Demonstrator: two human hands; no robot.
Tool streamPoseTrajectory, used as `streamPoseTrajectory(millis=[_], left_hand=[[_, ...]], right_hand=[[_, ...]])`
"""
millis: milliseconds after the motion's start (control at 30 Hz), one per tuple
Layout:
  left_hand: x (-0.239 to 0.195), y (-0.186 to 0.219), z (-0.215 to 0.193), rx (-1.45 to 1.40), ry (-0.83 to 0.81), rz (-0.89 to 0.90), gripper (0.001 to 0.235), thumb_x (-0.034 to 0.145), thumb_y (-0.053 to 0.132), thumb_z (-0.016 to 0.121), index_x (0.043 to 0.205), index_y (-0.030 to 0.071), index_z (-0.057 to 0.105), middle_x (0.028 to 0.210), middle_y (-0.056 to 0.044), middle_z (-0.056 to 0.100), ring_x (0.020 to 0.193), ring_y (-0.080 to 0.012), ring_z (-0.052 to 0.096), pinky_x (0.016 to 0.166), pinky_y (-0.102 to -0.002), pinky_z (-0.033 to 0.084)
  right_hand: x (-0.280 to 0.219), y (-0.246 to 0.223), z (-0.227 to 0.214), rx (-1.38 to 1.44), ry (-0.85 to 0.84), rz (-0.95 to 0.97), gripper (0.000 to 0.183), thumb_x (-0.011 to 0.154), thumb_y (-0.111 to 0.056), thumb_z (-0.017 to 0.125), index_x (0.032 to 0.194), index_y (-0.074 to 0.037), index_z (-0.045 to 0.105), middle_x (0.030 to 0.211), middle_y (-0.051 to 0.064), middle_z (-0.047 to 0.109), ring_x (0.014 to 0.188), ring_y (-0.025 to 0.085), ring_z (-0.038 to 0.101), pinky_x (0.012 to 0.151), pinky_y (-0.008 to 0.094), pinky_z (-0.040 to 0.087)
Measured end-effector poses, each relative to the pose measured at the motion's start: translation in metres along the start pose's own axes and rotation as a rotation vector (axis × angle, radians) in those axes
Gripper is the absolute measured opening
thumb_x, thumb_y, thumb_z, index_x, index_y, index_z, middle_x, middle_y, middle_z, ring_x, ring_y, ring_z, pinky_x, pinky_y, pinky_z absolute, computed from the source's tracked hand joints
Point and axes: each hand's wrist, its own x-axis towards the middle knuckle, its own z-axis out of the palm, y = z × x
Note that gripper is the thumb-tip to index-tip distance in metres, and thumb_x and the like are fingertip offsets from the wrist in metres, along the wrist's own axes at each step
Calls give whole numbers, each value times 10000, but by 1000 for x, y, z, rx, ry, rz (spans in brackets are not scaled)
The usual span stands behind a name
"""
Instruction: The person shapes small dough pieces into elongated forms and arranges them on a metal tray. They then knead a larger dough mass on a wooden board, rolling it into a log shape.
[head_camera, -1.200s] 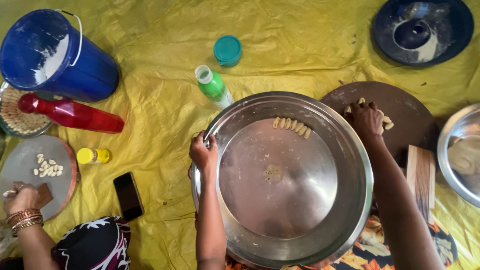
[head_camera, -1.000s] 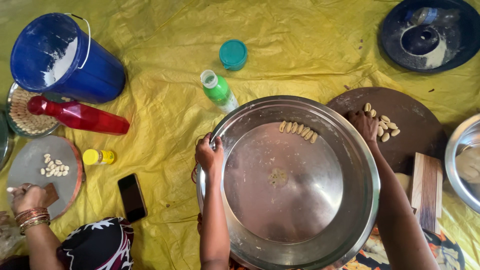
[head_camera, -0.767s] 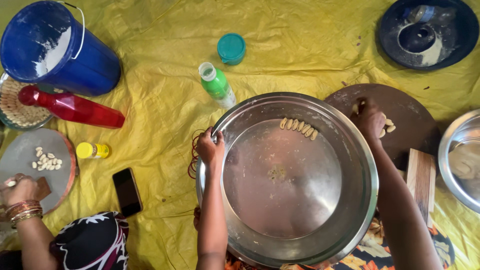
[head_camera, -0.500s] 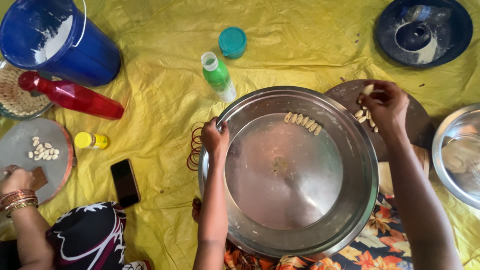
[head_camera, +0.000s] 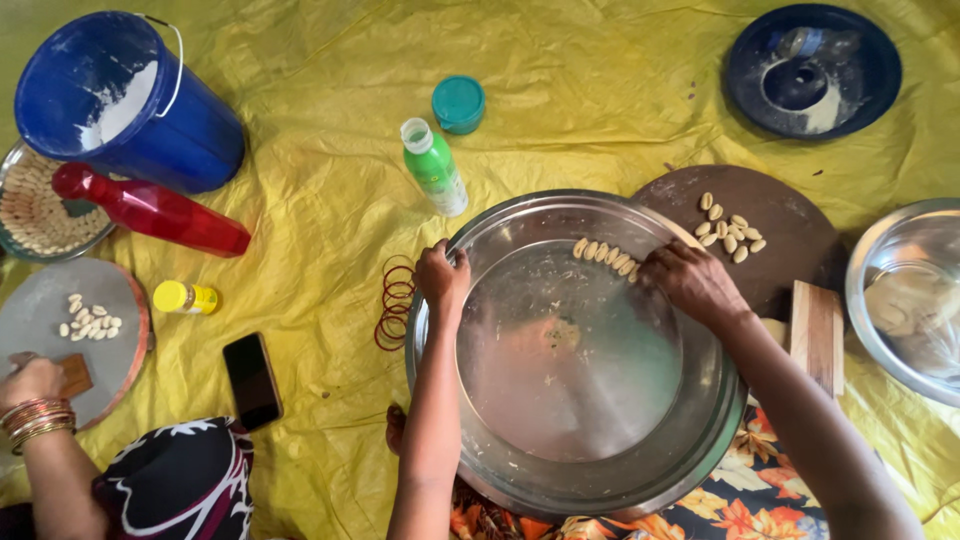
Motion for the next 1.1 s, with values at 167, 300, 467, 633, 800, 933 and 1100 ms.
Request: streamPoseTrajectory(millis=[167, 300, 467, 633, 800, 933, 1100], left_hand=[[3, 3, -1, 27, -39, -27, 385, 872, 302, 733, 1178, 69, 738, 1044, -190, 705, 1009, -378, 662, 895, -525, 474], [3, 3, -2, 17, -52, -21, 391, 885, 301, 729, 1193, 60, 734, 1052, -196, 706, 1013, -375, 666, 907, -517, 477], [4, 3, -3, 12, -48, -13, 395, 889, 308, 727, 1195, 58, 732, 1050, -199, 705, 1015, -377, 664, 904, -514, 481], [1, 1, -3, 30, -6, 26, 385, 874, 305, 741, 1166, 53, 743, 1019, -204, 709, 981, -387, 669, 861, -522, 491], [3, -14, -12, -38, -39, -18, 399, 898, 315, 732, 1194, 47, 732, 1037, -203, 722, 924, -360, 711, 830, -468, 547], [3, -30, -16, -74, 39, 2, 406, 878, 312, 760, 1167, 28, 735, 1050, -203, 733, 929, -367, 713, 824, -453, 549], [-2, -52, -13, -118, 65, -13, 434, 861, 301, 774, 1184, 13, 737, 1063, -214, 735, 947, -391, 709, 828, -444, 549]], right_hand=[[-3, 1, 16, -34, -59, -68, 291, 883, -166, 583, 1119, -217, 744, 1204, 13, 701, 1232, 223, 600, 1098, 398, 440], [-3, -2, 18, -75, -144, -45, 328, 896, -170, 559, 1177, -199, 727, 1206, -8, 700, 1223, 202, 599, 1112, 395, 428], [2, -3, 12, -5, -3, -38, 270, 891, -130, 603, 1112, -185, 747, 1206, 24, 711, 1240, 235, 610, 1122, 407, 453], [3, -1, 2, 299, 279, 107, 161, 873, -136, 733, 1031, -129, 761, 1144, 51, 739, 1037, 260, 722, 858, 355, 595], [4, 55, 11, 551, 541, 546, 113, 948, -51, 728, 1047, -74, 778, 1105, 82, 732, 856, 194, 757, 725, 279, 625], [-6, 126, 56, 398, 408, 912, 161, 946, -154, 773, 1102, -126, 803, 1074, 92, 775, 919, 232, 741, 870, 427, 599], [-1, 177, 125, 217, -126, 1075, 618, 845, -385, 815, 1400, -225, 597, 1355, 200, 608, 1247, 409, 538, 938, 538, 534]])
